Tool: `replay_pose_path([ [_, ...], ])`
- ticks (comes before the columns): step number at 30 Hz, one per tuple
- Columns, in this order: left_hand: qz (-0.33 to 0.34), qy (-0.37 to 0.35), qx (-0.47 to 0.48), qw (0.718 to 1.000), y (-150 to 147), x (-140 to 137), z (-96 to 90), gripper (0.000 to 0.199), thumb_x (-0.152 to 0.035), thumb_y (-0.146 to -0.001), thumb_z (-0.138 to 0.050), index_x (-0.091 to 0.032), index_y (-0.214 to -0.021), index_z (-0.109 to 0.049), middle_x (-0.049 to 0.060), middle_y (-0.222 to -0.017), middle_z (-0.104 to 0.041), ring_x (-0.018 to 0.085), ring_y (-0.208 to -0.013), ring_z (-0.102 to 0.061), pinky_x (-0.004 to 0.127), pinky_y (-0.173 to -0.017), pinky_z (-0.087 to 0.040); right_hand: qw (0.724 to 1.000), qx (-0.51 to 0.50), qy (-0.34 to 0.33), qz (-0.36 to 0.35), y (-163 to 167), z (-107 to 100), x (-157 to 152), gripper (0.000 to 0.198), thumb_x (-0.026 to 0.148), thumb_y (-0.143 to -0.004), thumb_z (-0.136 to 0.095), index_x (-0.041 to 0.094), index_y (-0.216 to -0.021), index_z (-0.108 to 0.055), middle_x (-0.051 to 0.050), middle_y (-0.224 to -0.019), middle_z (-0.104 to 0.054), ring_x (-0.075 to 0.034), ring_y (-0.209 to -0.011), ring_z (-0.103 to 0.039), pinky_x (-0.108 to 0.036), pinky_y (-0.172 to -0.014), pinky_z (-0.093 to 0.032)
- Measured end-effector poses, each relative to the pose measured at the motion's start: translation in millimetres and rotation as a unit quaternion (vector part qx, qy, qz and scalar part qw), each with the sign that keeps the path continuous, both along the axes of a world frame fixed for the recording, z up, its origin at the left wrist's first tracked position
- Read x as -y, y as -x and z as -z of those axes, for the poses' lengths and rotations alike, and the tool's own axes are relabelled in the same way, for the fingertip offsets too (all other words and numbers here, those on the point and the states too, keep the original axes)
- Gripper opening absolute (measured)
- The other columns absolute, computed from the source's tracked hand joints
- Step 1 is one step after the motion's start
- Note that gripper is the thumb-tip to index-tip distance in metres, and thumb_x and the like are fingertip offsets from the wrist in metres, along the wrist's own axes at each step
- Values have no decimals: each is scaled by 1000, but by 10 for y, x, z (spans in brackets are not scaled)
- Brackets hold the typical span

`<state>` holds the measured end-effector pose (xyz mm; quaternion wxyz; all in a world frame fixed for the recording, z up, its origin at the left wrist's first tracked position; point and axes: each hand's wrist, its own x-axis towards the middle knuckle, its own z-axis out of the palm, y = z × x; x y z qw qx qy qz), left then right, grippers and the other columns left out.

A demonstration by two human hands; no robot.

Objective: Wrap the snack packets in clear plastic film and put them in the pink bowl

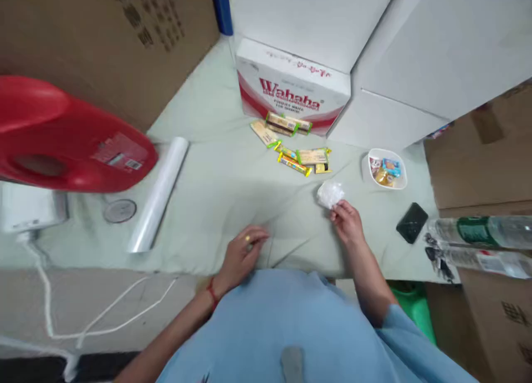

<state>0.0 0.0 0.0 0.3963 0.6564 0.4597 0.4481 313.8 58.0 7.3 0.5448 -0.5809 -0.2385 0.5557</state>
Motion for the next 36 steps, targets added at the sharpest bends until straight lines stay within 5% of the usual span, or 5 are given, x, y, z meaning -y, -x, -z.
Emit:
replay_pose_path([
  [10, 83, 189, 88, 974, -1133, -444, 94, 16, -33, -83, -76, -19, -92, -74, 4, -91, -71, 18, -83, -66, 30, -77, -53, 981, 145, -8, -128, 420, 41, 690, 28, 45, -81, -78, 22, -80, -63, 5, -66, -54, -11, -59, -42, -24, -58, -34],
  [16, 15, 289, 147, 946, -868, -393, 212, 27, -45, -82, -74, -19, -82, -67, -1, -71, -63, 14, -68, -55, 28, -67, -43, 980, 70, 28, -183, 119, 12, 506, 27, 42, -75, -82, 21, -84, -67, 8, -56, -50, -9, -49, -38, -23, -50, -30],
  [24, -47, 312, 182, 931, -471, -314, 226, 31, -49, -81, -72, -19, -87, -66, 0, -76, -66, 14, -70, -57, 28, -70, -46, 989, 115, -89, 33, -283, -123, -307, 47, 50, -72, -88, 26, -109, -71, -3, -108, -71, -15, -83, -67, -31, -77, -62],
  [31, -25, 297, 177, 938, -517, -225, 209, 29, -47, -82, -77, -19, -91, -73, 2, -85, -71, 16, -82, -61, 29, -81, -48, 965, 112, -66, -227, 297, 87, 8, 36, 51, -82, -84, 24, -103, -75, -2, -89, -71, -15, -73, -65, -29, -65, -61],
  [36, 36, 301, 163, 939, -524, -244, 162, 35, -53, -90, -65, -19, -93, -76, 6, -91, -75, 21, -88, -67, 33, -82, -51, 940, 219, -143, -221, 537, 253, 275, 17, 41, -90, -78, 24, -86, -76, -6, -97, -72, -19, -89, -69, -31, -77, -60],
])
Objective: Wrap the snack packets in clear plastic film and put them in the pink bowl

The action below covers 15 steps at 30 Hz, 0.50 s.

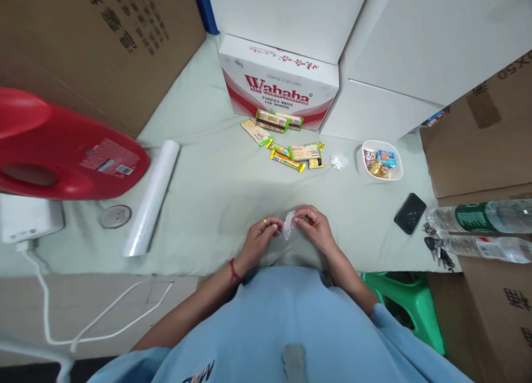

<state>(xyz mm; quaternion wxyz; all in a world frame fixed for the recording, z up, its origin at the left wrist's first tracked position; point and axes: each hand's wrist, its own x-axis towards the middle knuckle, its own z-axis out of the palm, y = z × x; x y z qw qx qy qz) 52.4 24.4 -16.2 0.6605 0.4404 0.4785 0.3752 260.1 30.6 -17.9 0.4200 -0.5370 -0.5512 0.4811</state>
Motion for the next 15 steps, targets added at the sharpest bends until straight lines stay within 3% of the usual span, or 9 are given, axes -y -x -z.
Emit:
replay_pose_path([
  [4, 24, 13, -24, 999, -34, -67, 28, 39, -58, -88, -66, -20, -88, -72, 5, -84, -72, 20, -80, -65, 32, -74, -50, 995, 68, -61, -32, -76, -81, -1, 13, 35, -97, -72, 25, -92, -77, -9, -108, -73, -21, -99, -69, -31, -77, -58],
  [8, 22, 4, -46, 999, -47, -86, 42, 34, -53, -82, -73, -19, -83, -70, 1, -74, -66, 16, -72, -58, 30, -73, -46, 987, 89, -108, -73, -115, -183, -16, 13, 34, -101, -66, 25, -97, -75, -9, -114, -73, -19, -92, -69, -32, -76, -57],
  [12, 6, 2, -48, 999, -12, -61, 9, 35, -54, -89, -68, -19, -90, -72, 1, -80, -68, 16, -74, -58, 30, -73, -46, 987, 91, -106, -76, -81, -214, -20, 15, 37, -102, -65, 25, -98, -74, -11, -118, -72, -20, -96, -69, -33, -78, -57],
  [15, 18, -2, -34, 999, -6, -60, 12, 33, -51, -82, -76, -19, -91, -74, 3, -86, -72, 17, -79, -62, 30, -76, -48, 986, 91, -104, -95, -37, -206, -18, 18, 40, -102, -65, 25, -97, -74, -11, -120, -72, -22, -101, -71, -37, -84, -59],
])
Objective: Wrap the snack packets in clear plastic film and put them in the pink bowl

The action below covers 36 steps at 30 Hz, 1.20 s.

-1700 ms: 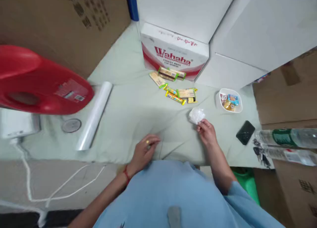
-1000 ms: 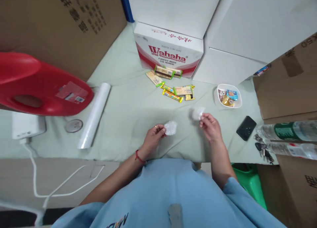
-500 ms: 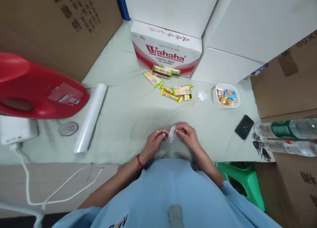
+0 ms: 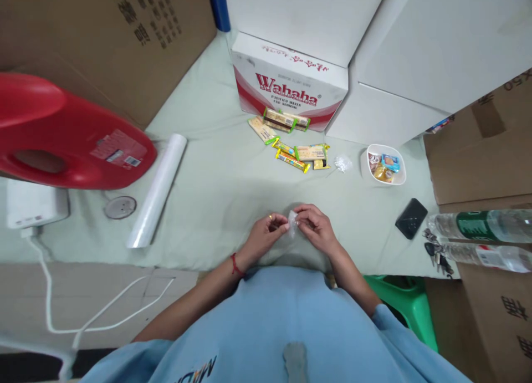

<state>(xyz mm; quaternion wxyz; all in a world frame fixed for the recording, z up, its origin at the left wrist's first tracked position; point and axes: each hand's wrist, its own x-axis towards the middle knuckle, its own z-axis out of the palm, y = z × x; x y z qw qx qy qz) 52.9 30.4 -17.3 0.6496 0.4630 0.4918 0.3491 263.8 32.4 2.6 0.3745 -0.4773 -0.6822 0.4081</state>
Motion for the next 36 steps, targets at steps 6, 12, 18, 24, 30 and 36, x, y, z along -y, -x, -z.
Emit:
replay_pose_path([
  [6, -26, 8, -8, 1000, 4, -24, 30, 29, -49, -83, -75, -20, -83, -72, 1, -76, -66, 16, -73, -57, 30, -73, -44, 1000, -8, 6, 5, -59, -8, 12, 17, 39, -101, -66, 26, -98, -75, -12, -123, -71, -22, -104, -71, -37, -86, -59],
  [12, -13, 8, 22, 1000, -76, -14, -42, 34, -53, -84, -75, -19, -87, -71, 1, -80, -67, 16, -75, -57, 30, -74, -45, 999, 5, -24, -27, -61, -20, 39, 14, 33, -102, -63, 26, -100, -76, -12, -124, -72, -24, -113, -70, -42, -98, -58],
  [18, -29, 21, 36, 999, -32, -45, 14, 34, -52, -80, -78, -19, -80, -68, 0, -75, -64, 16, -74, -55, 29, -74, -44, 1000, -16, 3, 5, -75, -30, 50, 16, 39, -101, -66, 26, -98, -76, -12, -124, -73, -23, -110, -71, -40, -92, -59],
  [24, -48, 47, 57, 996, 149, -53, 52, 41, -59, -84, -75, -19, -88, -68, -1, -78, -64, 14, -72, -53, 28, -71, -44, 989, -103, 82, 72, -427, -32, 65, 22, 48, -93, -77, 26, -92, -77, -10, -122, -73, -24, -107, -70, -37, -87, -57],
  [30, -45, 111, 134, 984, 138, -24, 79, 53, -67, -74, -85, -19, -90, -69, 0, -78, -62, 13, -70, -51, 28, -66, -41, 985, -72, 135, 80, -618, 105, 78, 22, 45, -91, -78, 24, -90, -76, -9, -115, -75, -23, -102, -70, -37, -89, -54],
  [36, -54, 111, 134, 983, 106, -50, 84, 54, -68, -75, -85, -18, -88, -67, -1, -77, -60, 12, -70, -51, 26, -67, -42, 989, 54, -27, 133, -549, -61, 123, 19, 31, -103, -58, 27, -102, -77, -8, -115, -73, -24, -107, -67, -44, -97, -54],
])
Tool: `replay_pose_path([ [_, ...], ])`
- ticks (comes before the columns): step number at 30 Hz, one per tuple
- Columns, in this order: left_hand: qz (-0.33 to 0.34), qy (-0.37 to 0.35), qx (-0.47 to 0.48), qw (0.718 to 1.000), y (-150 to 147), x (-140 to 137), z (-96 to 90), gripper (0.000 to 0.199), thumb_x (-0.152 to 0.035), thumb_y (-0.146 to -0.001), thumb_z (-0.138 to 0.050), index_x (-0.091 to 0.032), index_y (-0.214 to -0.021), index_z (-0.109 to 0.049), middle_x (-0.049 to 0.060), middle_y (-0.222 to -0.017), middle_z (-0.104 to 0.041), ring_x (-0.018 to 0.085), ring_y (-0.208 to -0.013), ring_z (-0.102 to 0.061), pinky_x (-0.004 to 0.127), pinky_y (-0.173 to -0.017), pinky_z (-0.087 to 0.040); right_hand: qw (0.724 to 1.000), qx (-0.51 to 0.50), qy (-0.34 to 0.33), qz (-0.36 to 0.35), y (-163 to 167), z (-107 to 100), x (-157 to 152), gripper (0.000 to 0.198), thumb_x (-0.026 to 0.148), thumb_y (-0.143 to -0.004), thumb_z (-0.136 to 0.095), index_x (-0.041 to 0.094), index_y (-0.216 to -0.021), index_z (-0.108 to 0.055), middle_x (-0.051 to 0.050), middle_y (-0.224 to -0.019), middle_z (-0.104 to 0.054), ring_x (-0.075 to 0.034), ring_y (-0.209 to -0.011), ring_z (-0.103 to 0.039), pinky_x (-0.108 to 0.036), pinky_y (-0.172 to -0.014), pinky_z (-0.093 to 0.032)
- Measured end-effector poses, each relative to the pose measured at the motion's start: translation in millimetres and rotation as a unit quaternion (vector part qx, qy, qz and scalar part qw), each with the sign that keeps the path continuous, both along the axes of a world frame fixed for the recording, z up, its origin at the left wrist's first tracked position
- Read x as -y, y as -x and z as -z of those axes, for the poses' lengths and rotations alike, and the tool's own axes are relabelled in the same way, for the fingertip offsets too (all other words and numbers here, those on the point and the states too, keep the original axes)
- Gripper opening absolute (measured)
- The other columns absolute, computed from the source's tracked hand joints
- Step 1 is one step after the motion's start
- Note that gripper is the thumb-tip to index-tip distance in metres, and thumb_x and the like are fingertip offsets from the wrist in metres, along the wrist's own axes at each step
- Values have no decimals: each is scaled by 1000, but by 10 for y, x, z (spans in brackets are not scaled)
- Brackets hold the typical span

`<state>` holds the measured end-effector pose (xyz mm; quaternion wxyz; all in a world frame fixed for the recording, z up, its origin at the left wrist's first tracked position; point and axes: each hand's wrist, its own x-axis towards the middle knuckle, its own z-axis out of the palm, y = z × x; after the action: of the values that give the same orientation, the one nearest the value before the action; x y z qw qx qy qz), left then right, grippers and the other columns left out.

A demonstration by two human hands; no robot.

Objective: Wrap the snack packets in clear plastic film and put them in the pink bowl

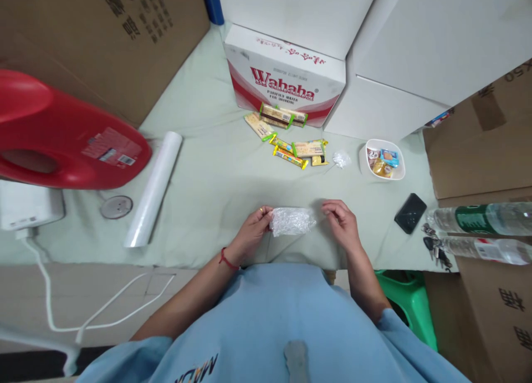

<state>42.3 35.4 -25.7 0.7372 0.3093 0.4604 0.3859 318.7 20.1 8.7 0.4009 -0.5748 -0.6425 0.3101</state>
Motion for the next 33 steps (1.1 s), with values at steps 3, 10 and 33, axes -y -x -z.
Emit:
replay_pose_path([
  [3, 4, -1, 3, 1000, -19, -16, -26, 53, -67, -76, -83, -18, -88, -66, -2, -77, -60, 12, -70, -51, 26, -67, -42, 989, 66, -57, -121, 229, -112, 26, 19, 32, -101, -65, 31, -118, -75, -9, -124, -73, -28, -117, -63, -50, -103, -51],
  [10, 6, 3, 15, 1000, -25, 19, -92, 55, -70, -78, -80, -20, -90, -61, -1, -79, -62, 13, -68, -55, 28, -65, -46, 978, 136, -56, -149, 605, 191, -33, 21, 28, -105, -56, 25, -105, -76, -10, -98, -74, -26, -92, -59, -44, -87, -50],
  [33, 31, -44, -121, 991, 54, -9, -106, 56, -73, -75, -80, -17, -74, -71, 1, -69, -64, 15, -69, -54, 29, -67, -45, 888, -349, 284, 99, 378, 80, -11, 45, 56, -74, -89, 23, -89, -61, 7, -66, -57, -8, -47, -36, -23, -41, -25],
])
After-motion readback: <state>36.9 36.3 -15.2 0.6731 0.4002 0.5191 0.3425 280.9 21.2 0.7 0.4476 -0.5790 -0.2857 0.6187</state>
